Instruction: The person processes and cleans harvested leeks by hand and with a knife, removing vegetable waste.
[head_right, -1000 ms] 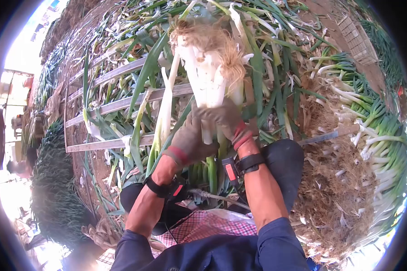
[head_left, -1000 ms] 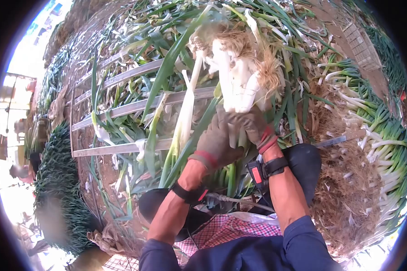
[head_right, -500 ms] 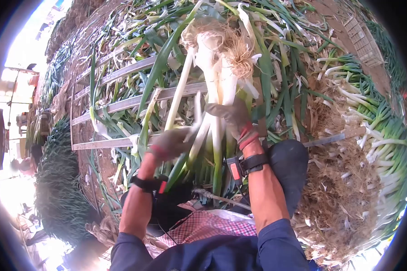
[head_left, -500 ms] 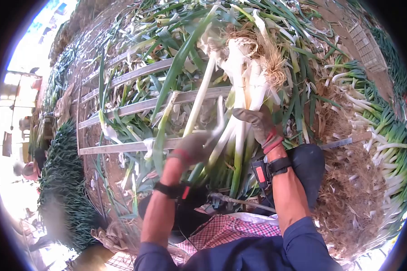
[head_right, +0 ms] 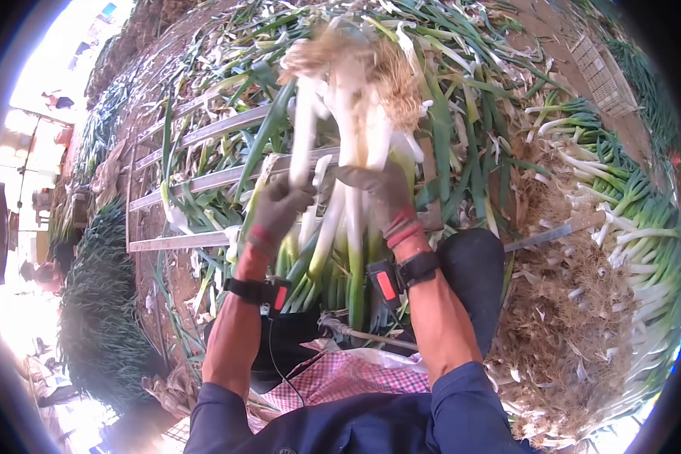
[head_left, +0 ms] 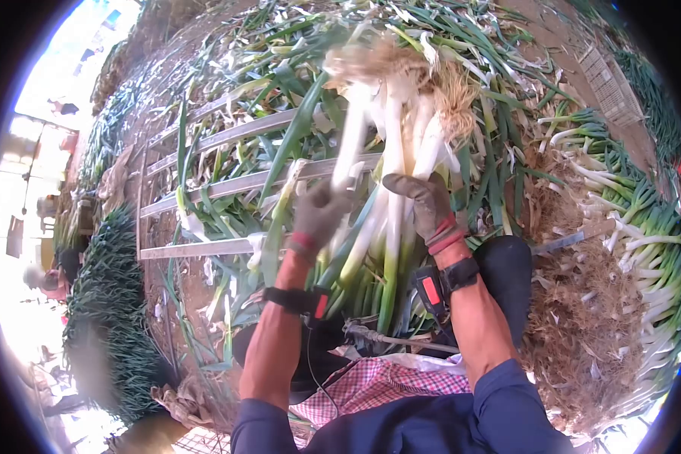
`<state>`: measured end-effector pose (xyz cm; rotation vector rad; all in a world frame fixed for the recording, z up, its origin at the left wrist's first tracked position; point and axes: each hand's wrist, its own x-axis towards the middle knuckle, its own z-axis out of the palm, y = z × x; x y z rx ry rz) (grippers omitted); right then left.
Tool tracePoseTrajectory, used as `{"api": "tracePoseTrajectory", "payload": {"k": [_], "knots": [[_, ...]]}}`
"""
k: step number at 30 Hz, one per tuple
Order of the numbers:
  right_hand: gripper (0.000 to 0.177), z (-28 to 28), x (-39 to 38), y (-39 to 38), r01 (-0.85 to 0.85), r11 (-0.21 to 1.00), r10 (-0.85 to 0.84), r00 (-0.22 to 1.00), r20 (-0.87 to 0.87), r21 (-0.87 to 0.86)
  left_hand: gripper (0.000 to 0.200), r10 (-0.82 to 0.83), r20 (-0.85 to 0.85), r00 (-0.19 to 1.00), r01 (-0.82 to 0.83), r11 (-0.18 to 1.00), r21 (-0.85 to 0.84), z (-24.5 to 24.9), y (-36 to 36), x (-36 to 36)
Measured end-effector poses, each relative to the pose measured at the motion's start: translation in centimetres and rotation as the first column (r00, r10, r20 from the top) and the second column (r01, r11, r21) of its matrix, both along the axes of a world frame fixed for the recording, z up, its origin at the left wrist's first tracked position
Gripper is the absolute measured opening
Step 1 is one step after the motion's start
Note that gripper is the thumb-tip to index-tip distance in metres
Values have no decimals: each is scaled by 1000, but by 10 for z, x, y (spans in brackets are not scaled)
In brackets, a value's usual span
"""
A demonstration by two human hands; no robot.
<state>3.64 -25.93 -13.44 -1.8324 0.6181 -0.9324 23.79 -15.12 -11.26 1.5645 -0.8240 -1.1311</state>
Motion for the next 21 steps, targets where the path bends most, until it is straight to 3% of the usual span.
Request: {"api": "tracePoseTrajectory", "payload": {"k": [2,5,6,7,9,10,11,13,15,18,21], "knots": [[31,37,18,6,-5,997,-2,996,94,83,50,-94,-59,994,91,995,-41,8,6,-14],[25,89,37,13,-128,916,4,951,308,381,66,-31,-64,997,12,960,-281,71,17,-28],[25,97,42,15,-120,964,50,958,282,239,83,-61,110,992,85,970,-230,85,24,-26],[25,123,50,23,-156,935,40,938,344,317,98,-58,313,948,105,985,-136,115,30,-31],[24,166,60,44,-246,845,3,891,455,476,105,1,533,846,247,885,-394,131,30,-17],[23,173,68,36,-86,996,67,911,406,29,102,39,536,843,230,876,-424,147,33,-14],[22,179,78,27,59,899,99,937,334,-433,100,76,534,842,208,867,-452,173,38,-13],[33,247,86,34,-67,912,251,870,423,-405,80,222,822,525,119,937,-328,238,47,0],[38,327,92,49,-118,879,372,775,511,-461,77,273,907,321,42,953,-301,289,76,9],[36,377,96,93,-240,878,458,674,580,-415,73,310,925,221,60,942,-330,344,141,7],[34,393,103,132,-358,866,500,598,627,-349,69,338,933,124,55,936,-346,386,198,5]]}}
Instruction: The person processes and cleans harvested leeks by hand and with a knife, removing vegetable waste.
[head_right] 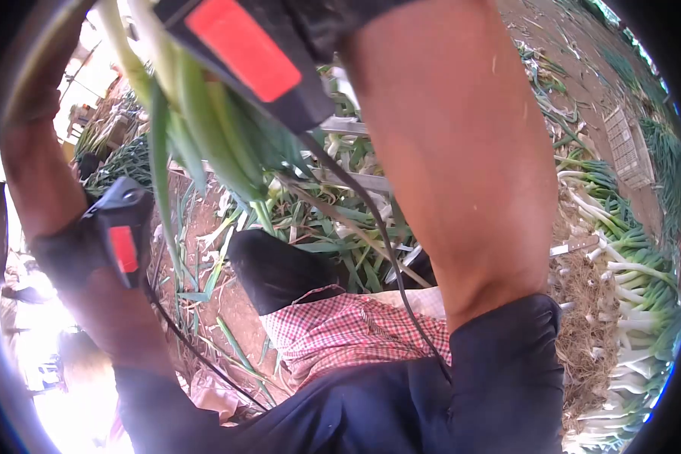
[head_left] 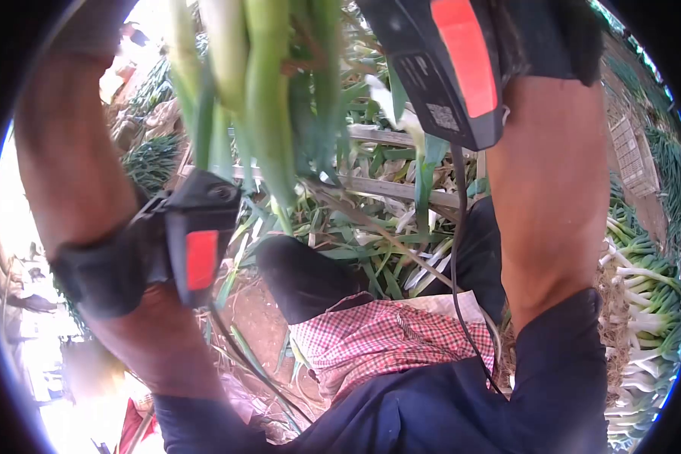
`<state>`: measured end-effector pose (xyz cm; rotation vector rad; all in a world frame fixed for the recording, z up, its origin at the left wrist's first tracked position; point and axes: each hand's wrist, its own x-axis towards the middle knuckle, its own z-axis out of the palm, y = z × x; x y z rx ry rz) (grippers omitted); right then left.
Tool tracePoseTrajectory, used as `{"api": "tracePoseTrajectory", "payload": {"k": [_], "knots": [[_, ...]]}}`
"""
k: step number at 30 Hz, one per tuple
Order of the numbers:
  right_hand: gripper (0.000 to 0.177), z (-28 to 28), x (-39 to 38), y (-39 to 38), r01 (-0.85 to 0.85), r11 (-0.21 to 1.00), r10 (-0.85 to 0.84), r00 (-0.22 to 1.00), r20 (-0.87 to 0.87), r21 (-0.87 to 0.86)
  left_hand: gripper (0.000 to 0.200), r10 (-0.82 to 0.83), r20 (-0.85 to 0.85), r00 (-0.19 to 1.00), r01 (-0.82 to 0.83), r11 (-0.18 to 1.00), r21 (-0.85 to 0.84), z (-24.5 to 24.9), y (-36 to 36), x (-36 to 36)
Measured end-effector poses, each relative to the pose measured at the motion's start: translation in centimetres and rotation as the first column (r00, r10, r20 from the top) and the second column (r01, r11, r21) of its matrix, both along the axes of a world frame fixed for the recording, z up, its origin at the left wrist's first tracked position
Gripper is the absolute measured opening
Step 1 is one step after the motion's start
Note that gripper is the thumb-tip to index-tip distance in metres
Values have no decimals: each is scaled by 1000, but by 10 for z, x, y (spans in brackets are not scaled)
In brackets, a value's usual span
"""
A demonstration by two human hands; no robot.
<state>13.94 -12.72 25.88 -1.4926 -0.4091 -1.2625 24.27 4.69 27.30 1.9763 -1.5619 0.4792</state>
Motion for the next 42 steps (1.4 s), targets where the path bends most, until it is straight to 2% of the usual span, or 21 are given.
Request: {"api": "tracePoseTrajectory", "payload": {"k": [8,10,11,13,14,15,16,18,20,21,24,25,28,29,31,32,34,36,38,40,42], "knots": [[31,-15,27,77,-299,908,302,953,37,293,58,92,83,992,-89,995,-37,58,48,2],[30,-33,33,91,-352,855,359,932,56,381,56,108,-52,993,-106,994,41,36,48,0],[30,-46,38,96,-378,821,387,919,69,428,57,188,-252,949,-151,976,157,19,49,-4],[30,-79,42,106,-399,750,433,899,64,528,50,-52,-376,925,87,993,75,-34,59,11],[31,-100,42,110,-388,720,452,891,37,576,53,8,-303,953,38,989,146,-56,62,9],[31,-124,40,113,-364,690,465,885,3,626,70,135,-364,922,-47,969,242,-82,68,11],[35,-146,35,116,-245,725,448,878,-170,644,70,79,-498,863,55,967,249,-127,78,37],[41,-190,35,131,-365,425,610,791,36,829,70,-11,-721,693,139,983,119,-162,82,15],[49,-204,27,138,-165,489,602,774,-195,857,75,-105,-893,438,159,987,-38,-193,88,5],[53,-206,27,141,-205,387,668,734,-121,899,92,-64,-917,395,112,994,-21,-201,88,5],[47,-214,27,122,-179,582,735,532,-420,793,105,-113,-964,242,61,993,-101,-212,85,4],[46,-218,25,120,-186,648,688,558,-463,738,104,-109,-966,234,51,994,-100,-218,84,8],[47,-229,24,110,-206,804,553,605,-573,558,89,-93,-929,358,20,996,-91,-252,80,31],[48,-243,25,106,-217,833,527,587,-614,508,85,-69,-844,532,56,997,-46,-257,79,35],[46,-215,0,86,-200,972,219,565,-796,126,73,-29,-878,477,13,1000,-25,-259,70,34],[45,-201,-12,77,-189,979,45,560,-827,-75,67,-9,-894,448,-8,1000,-15,-260,65,33],[34,-162,-51,55,-208,949,-107,496,-861,-237,64,37,-776,629,-8,999,41,-229,51,23],[55,-177,-65,25,-76,995,7,683,-731,-61,64,123,-738,663,-18,989,148,-220,49,22],[73,-183,-59,-2,188,970,-243,794,-557,-155,65,48,-805,591,46,995,93,-221,47,20],[74,-198,-36,-22,411,831,-544,741,-394,-375,61,52,-819,571,54,993,101,-217,47,17],[61,-225,0,-30,342,765,-601,685,-413,-546,57,52,-831,553,73,991,111,-214,44,14]]}}
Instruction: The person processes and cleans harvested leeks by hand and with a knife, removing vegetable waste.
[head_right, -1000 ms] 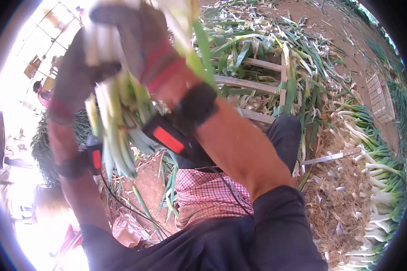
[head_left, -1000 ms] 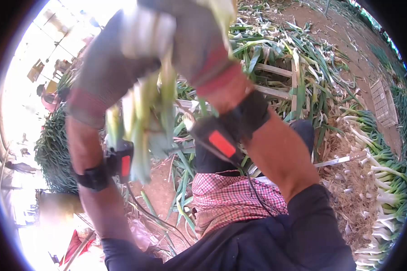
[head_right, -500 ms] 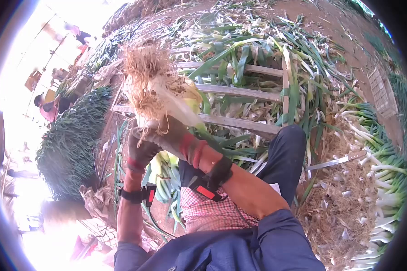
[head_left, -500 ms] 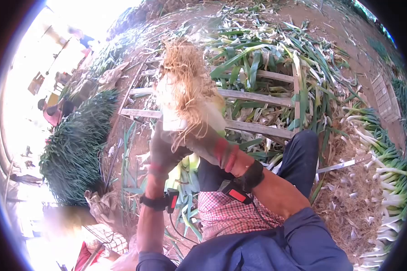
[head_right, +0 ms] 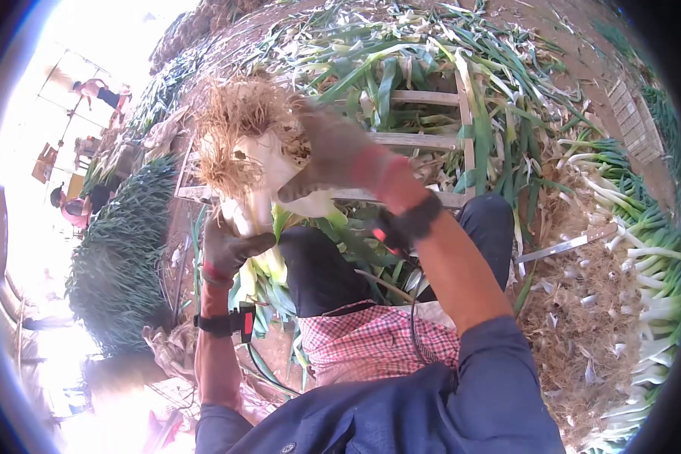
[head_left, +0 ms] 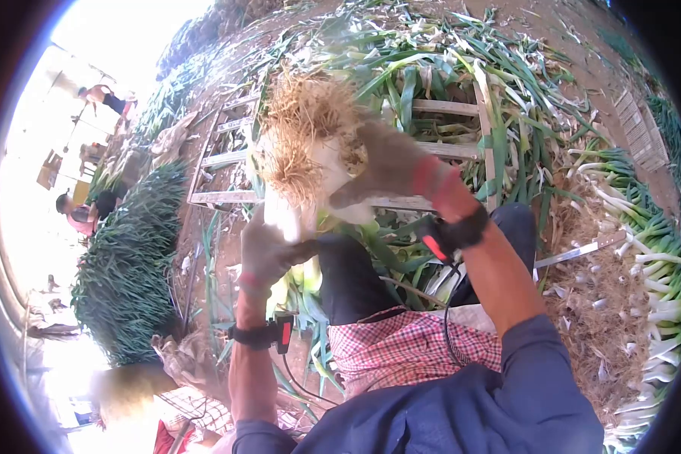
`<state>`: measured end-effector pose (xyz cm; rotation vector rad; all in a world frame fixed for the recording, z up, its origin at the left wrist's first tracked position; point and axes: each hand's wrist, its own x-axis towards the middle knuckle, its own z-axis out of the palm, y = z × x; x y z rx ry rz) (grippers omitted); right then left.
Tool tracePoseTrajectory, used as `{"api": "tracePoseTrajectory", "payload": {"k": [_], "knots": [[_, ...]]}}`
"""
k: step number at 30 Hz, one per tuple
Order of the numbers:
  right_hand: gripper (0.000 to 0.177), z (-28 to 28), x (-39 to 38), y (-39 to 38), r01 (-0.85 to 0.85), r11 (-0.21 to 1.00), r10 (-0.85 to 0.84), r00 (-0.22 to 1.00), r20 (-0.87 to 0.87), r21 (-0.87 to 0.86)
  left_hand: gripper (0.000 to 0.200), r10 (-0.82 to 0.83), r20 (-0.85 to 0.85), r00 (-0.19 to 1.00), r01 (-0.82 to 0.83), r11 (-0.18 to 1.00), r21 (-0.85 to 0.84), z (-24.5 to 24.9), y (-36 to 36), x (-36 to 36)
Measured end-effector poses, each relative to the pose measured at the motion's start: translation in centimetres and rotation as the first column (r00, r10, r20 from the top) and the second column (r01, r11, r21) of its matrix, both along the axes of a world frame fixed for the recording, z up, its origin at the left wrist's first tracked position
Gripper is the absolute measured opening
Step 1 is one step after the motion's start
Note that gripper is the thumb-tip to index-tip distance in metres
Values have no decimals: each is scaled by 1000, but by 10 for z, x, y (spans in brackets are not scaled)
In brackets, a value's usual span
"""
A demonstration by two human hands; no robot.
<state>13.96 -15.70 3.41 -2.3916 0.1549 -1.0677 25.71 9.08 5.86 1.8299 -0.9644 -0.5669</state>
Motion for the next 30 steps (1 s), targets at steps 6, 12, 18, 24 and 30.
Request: {"api": "tracePoseTrajectory", "payload": {"k": [6,12,18,24,30], "knots": [[54,12,29,-4,-318,784,572,703,-422,533,60,-150,92,984,138,982,129,7,-4,8],[39,-53,63,-56,36,968,-94,970,-225,-247,45,-182,245,952,161,982,103,-9,-4,21],[21,49,-53,-333,371,174,-946,321,-50,-912,42,-89,80,993,81,992,100,-27,-1,21],[19,72,-80,-151,-135,492,-79,977,-199,-860,49,6,-40,999,0,990,139,-24,4,26],[19,13,-93,-96,-429,804,49,739,-672,-412,63,21,-148,989,3,988,157,-15,10,23]]}}
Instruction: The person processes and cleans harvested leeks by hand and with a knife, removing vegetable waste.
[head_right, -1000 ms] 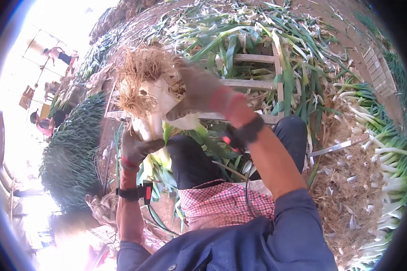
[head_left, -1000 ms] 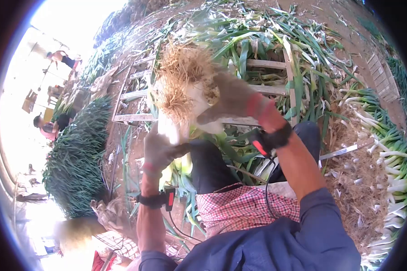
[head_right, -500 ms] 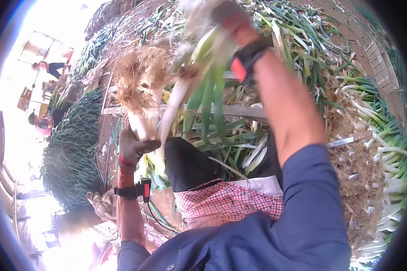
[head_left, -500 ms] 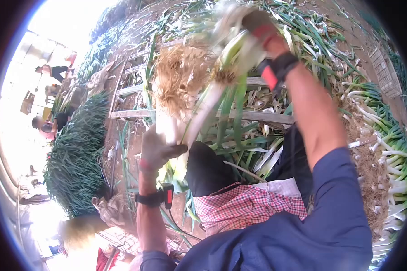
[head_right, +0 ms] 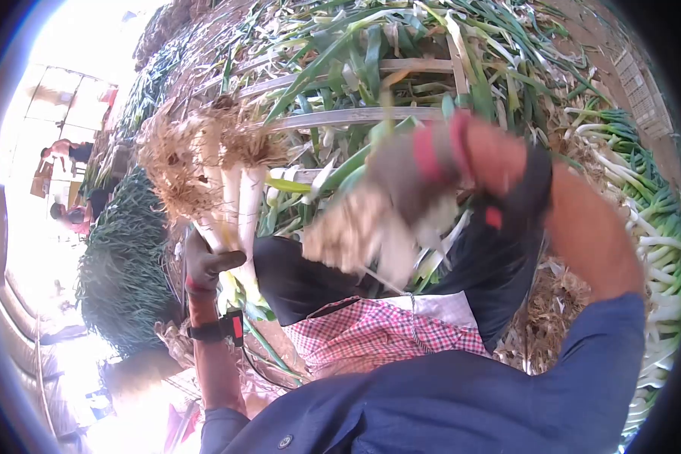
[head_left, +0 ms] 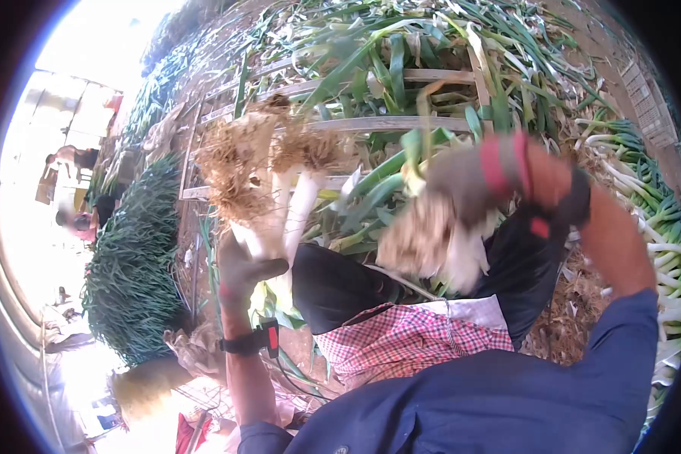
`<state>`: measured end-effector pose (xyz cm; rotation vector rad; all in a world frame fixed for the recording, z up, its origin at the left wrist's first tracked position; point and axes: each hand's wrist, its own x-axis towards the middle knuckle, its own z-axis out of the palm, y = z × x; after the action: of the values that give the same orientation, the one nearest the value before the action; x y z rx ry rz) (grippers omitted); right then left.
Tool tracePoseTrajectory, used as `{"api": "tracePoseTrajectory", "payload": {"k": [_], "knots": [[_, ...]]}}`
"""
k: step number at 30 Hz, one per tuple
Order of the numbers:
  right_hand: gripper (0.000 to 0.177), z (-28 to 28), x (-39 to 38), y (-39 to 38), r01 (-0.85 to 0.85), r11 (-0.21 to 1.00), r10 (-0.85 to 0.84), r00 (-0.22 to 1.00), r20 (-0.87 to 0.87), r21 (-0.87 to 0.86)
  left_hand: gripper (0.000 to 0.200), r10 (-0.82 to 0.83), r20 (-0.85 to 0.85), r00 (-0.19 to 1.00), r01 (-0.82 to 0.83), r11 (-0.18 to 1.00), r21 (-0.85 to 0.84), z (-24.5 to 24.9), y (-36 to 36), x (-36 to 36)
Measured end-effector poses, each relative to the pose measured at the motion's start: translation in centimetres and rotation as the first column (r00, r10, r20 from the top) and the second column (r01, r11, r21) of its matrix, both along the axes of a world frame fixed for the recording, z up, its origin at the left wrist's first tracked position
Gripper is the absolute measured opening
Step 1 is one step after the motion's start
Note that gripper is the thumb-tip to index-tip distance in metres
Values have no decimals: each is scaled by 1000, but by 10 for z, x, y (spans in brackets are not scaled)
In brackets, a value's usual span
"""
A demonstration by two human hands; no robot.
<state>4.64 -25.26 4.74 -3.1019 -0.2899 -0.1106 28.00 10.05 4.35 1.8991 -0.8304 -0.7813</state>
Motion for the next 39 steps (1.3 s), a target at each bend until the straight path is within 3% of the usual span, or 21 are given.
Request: {"api": "tracePoseTrajectory", "payload": {"k": [2,4,5,9,11,14,17,19,20,22,23,24,25,26,29,31,32,33,36,38,39], "knots": [[19,-4,2,-74,333,941,-330,942,63,-52,64,22,-28,999,-21,999,24,4,1,-4],[19,8,-9,-154,674,726,-660,738,137,-133,58,3,-13,1000,-2,999,50,2,3,0],[19,20,-15,-168,726,676,-701,686,194,-124,54,-22,44,999,21,1000,16,1,1,1],[19,21,21,-92,512,844,-533,763,366,161,30,-9,111,994,3,999,50,10,-6,-7],[19,-12,61,-43,344,880,-456,803,383,327,29,17,49,999,-18,999,30,4,-8,-6],[19,-91,120,33,201,880,-367,862,349,429,24,-151,258,954,116,983,144,-1,-3,-4],[19,-143,145,85,133,887,-288,908,304,443,16,-302,465,833,347,938,-14,-2,3,-6],[20,-151,159,69,180,879,-331,896,295,441,32,-296,370,880,318,948,4,-5,6,-7],[20,-149,171,36,283,881,-409,858,310,379,45,-277,262,924,271,961,62,-15,16,2],[20,-162,192,-67,533,846,-479,743,467,19,56,-363,417,833,343,931,124,-22,12,16],[24,-98,136,-101,620,575,-803,553,223,534,62,-397,490,776,371,916,154,-26,10,23],[34,-88,106,-123,618,464,-872,445,204,635,62,-148,210,967,102,972,213,10,-23,-11],[47,-79,82,-144,595,348,-927,332,172,724,69,-101,188,977,66,981,182,6,-23,-11],[46,-71,49,-162,623,255,-910,412,-33,740,75,-61,163,985,36,988,150,-2,-22,-8],[44,-29,38,-136,813,390,-810,526,-259,432,80,-5,192,981,-10,997,77,-8,-22,-10],[36,-54,-16,-81,373,834,-373,924,-84,407,81,45,197,979,-50,999,20,-12,-22,-18],[39,-22,-12,-59,598,672,-415,792,-448,436,82,32,228,973,-42,998,40,-11,-23,-24],[42,10,-7,-36,803,515,-415,539,-733,299,82,19,261,965,-35,998,58,-7,-24,-29],[60,7,-22,-127,842,531,-821,539,-188,95,83,3,369,929,-44,994,103,-16,-24,-36],[74,55,-27,-127,926,374,-927,374,-19,-59,81,-39,564,825,-78,980,182,-1,-36,-51],[75,80,-25,-94,842,528,-849,518,107,114,77,-40,609,792,-49,990,129,-4,-39,-54]]}}
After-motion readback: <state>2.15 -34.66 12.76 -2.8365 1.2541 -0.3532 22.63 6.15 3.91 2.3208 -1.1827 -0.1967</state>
